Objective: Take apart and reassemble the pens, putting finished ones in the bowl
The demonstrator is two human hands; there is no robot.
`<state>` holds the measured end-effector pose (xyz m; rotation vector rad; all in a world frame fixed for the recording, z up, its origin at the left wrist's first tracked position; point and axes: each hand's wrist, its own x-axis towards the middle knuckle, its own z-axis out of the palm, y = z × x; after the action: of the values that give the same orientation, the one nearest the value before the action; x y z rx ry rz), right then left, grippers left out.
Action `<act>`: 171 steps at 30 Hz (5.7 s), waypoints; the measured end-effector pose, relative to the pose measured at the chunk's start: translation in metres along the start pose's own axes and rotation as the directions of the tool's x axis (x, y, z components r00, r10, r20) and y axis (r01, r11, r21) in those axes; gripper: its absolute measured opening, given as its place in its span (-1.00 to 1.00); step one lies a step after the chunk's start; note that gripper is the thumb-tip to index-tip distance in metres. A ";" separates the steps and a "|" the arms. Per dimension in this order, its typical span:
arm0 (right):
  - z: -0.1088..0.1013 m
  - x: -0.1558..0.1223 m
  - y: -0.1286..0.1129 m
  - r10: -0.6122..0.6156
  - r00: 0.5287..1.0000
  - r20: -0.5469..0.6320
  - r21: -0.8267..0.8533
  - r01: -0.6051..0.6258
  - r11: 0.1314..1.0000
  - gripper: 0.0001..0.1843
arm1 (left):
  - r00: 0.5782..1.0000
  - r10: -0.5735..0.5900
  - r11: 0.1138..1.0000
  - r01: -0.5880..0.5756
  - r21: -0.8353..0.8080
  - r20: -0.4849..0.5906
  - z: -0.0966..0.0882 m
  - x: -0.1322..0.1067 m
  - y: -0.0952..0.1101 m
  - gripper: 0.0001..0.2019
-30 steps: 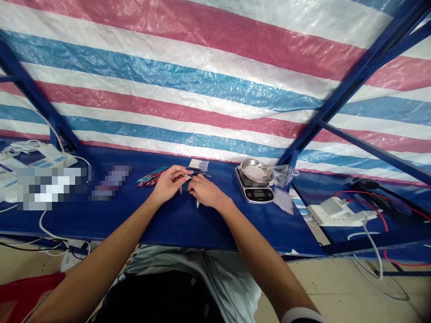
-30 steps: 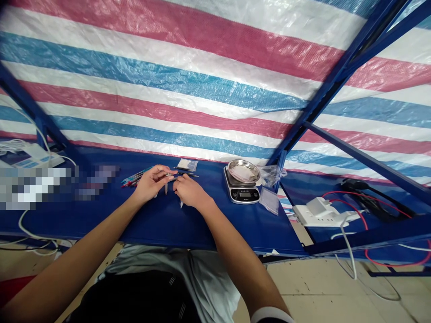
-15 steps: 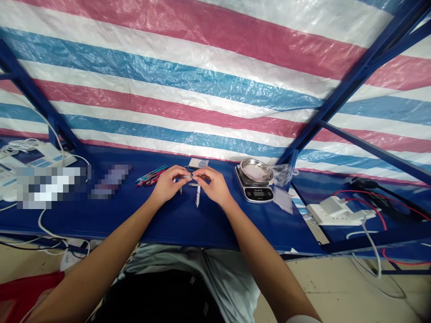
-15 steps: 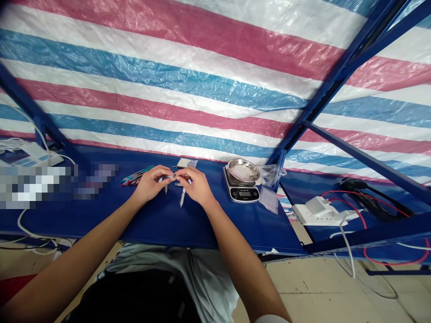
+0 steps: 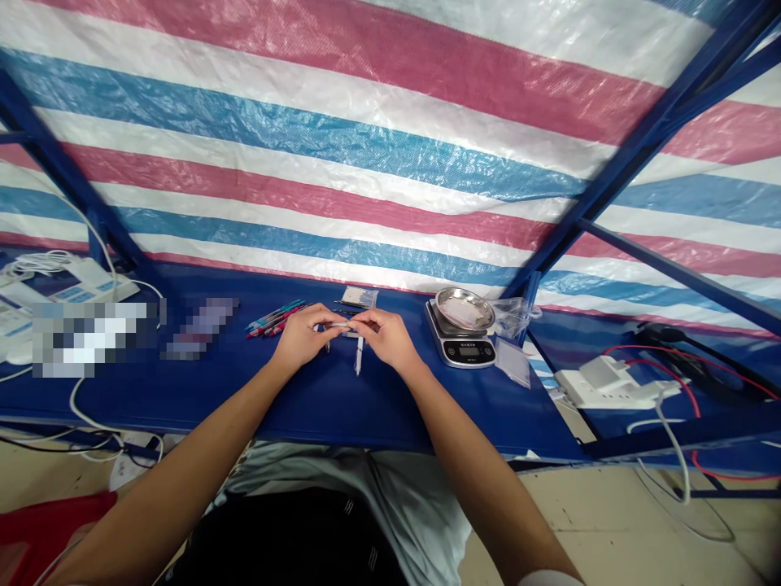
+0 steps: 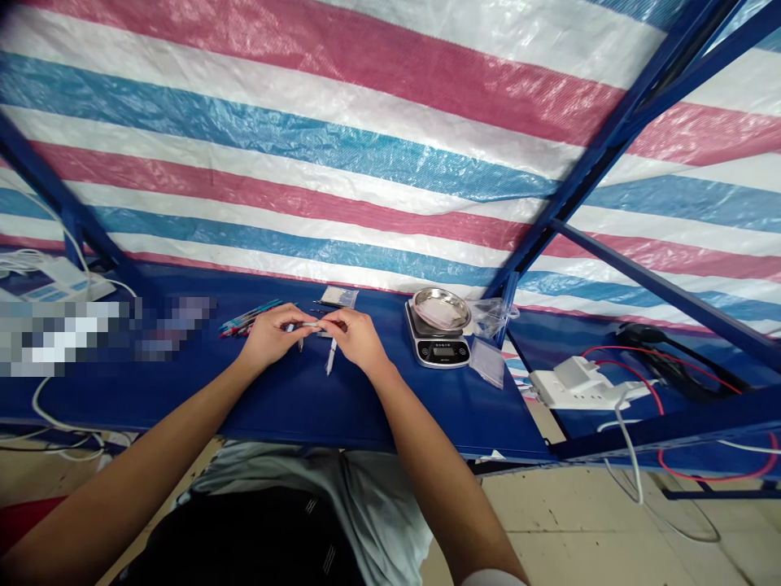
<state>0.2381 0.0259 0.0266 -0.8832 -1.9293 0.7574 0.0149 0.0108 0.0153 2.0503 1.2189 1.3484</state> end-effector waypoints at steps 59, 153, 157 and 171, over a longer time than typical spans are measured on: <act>0.001 0.006 0.021 0.039 0.999 0.016 -0.222 -0.034 0.974 -0.75 | 0.996 -0.072 0.983 0.063 0.170 0.046 -0.008 -0.001 -0.004 -0.75; 0.000 0.006 -0.008 0.211 0.977 -0.012 0.572 -0.167 0.804 -0.53 | 0.908 -0.299 0.442 0.405 -0.800 0.294 -0.010 0.009 0.003 -0.74; -0.001 0.006 -0.007 0.218 0.976 -0.016 0.586 -0.167 0.793 -0.56 | 0.925 -0.351 0.660 0.355 -0.663 0.146 -0.003 0.009 -0.002 -0.62; 0.004 0.005 0.015 0.166 0.986 -0.022 0.486 -0.135 0.863 -0.70 | 0.970 -0.223 0.923 0.241 -0.299 0.094 0.002 0.003 -0.006 -0.55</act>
<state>0.2371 0.0374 0.0153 -0.7343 -1.5187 1.2270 0.0143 0.0169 0.0123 1.6600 1.1064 1.2665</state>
